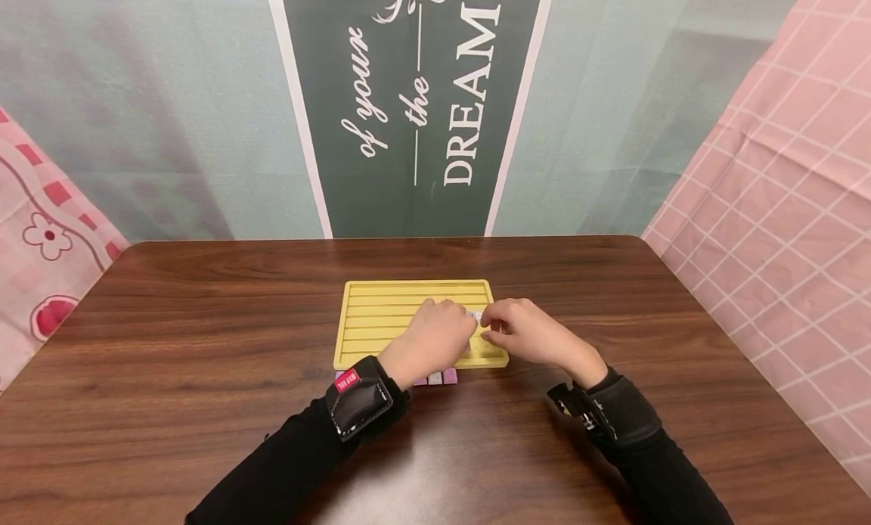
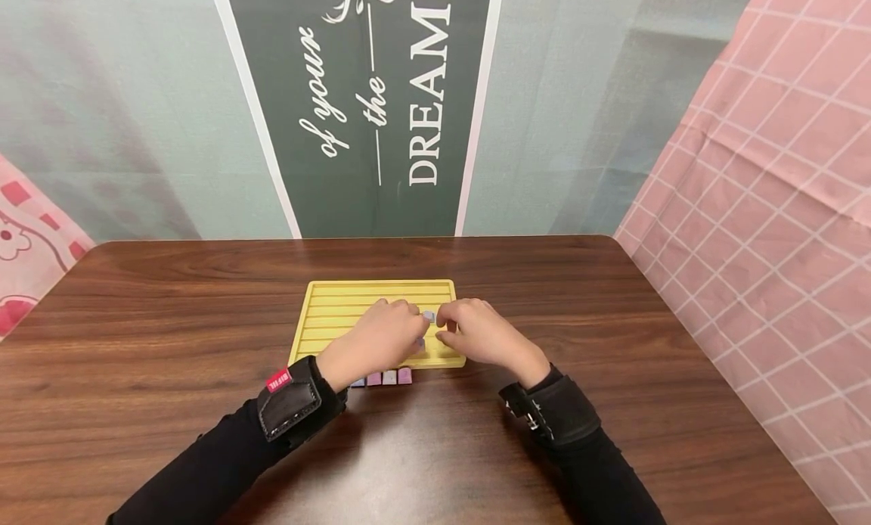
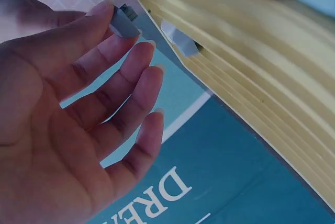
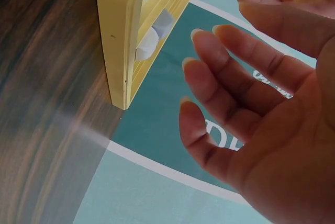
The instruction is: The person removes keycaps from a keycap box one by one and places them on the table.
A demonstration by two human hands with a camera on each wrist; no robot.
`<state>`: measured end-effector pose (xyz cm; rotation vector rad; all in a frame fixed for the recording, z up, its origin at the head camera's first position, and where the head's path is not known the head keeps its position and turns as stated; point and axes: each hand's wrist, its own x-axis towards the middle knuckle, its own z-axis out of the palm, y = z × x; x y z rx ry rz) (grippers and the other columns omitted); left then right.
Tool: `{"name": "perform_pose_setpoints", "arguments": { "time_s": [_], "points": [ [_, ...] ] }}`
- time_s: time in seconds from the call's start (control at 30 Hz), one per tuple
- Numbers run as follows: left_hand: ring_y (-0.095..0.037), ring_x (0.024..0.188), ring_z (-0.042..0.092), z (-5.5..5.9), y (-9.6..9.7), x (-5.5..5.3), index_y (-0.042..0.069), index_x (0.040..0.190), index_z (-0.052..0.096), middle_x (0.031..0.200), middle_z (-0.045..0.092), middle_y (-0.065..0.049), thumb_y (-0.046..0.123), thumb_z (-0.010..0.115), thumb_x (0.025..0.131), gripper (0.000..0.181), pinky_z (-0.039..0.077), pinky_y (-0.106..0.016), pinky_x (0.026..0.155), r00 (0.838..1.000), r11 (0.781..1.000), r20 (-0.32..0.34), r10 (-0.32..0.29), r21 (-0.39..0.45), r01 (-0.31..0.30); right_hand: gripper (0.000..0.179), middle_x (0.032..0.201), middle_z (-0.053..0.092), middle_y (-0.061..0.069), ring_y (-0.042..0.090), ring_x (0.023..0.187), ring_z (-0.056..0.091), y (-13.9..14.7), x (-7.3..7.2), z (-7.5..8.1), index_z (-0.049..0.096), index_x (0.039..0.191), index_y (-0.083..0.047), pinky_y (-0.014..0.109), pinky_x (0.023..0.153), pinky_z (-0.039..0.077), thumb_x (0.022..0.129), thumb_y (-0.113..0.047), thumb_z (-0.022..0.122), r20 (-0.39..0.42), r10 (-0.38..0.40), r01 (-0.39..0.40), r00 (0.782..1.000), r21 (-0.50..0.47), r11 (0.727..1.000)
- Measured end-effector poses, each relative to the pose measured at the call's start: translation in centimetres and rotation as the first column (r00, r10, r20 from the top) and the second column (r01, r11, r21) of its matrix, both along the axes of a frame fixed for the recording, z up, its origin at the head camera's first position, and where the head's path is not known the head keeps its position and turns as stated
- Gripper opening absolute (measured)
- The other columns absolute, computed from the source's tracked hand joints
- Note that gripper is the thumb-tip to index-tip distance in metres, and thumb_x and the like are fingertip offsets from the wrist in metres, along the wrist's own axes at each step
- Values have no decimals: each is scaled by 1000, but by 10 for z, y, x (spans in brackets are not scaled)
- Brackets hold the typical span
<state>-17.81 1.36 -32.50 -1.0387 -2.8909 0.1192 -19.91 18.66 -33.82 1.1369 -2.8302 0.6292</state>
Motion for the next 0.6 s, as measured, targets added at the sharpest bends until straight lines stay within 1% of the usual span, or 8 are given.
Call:
{"name": "perform_pose_setpoints", "arguments": {
  "time_s": [0.17, 0.33, 0.47, 0.6],
  "points": [
    [-17, 74, 56, -9, 0, 9, 15, 85, 66, 86, 62, -2, 24, 65, 84, 10, 41, -31, 59, 999, 1000, -21, -27, 10, 27, 4, 67, 49, -8, 12, 61, 48, 2, -1, -1, 61, 80, -8, 24, 57, 39, 81, -5, 64, 11, 8, -8, 1000, 6, 1000],
    [-17, 75, 55, -17, 1, 17, 16, 81, 67, 84, 60, -2, 28, 67, 81, 11, 40, -31, 58, 998, 998, -47, -51, 17, 52, 5, 68, 50, -7, 6, 60, 43, 6, -2, -1, 62, 80, -8, 24, 55, 38, 82, -4, 62, 55, 12, -12, 998, 8, 1000],
    [-16, 75, 54, -20, 4, 21, 18, 80, 67, 80, 58, -1, 27, 68, 80, 10, 39, -30, 58, 998, 999, -28, -52, 10, 52, 7, 68, 50, -6, 6, 59, 42, 8, -3, -3, 62, 80, -9, 23, 54, 38, 82, -2, 62, 84, 7, -7, 996, 8, 1000],
    [-17, 78, 55, -23, 7, 23, 18, 82, 67, 84, 58, -1, 25, 67, 80, 8, 40, -32, 61, 999, 999, -13, -47, 0, 47, 8, 68, 50, -6, 6, 59, 42, 9, -3, -5, 62, 80, -9, 23, 54, 38, 81, -2, 62, 87, 3, -3, 996, 7, 1000]
  ]
}}
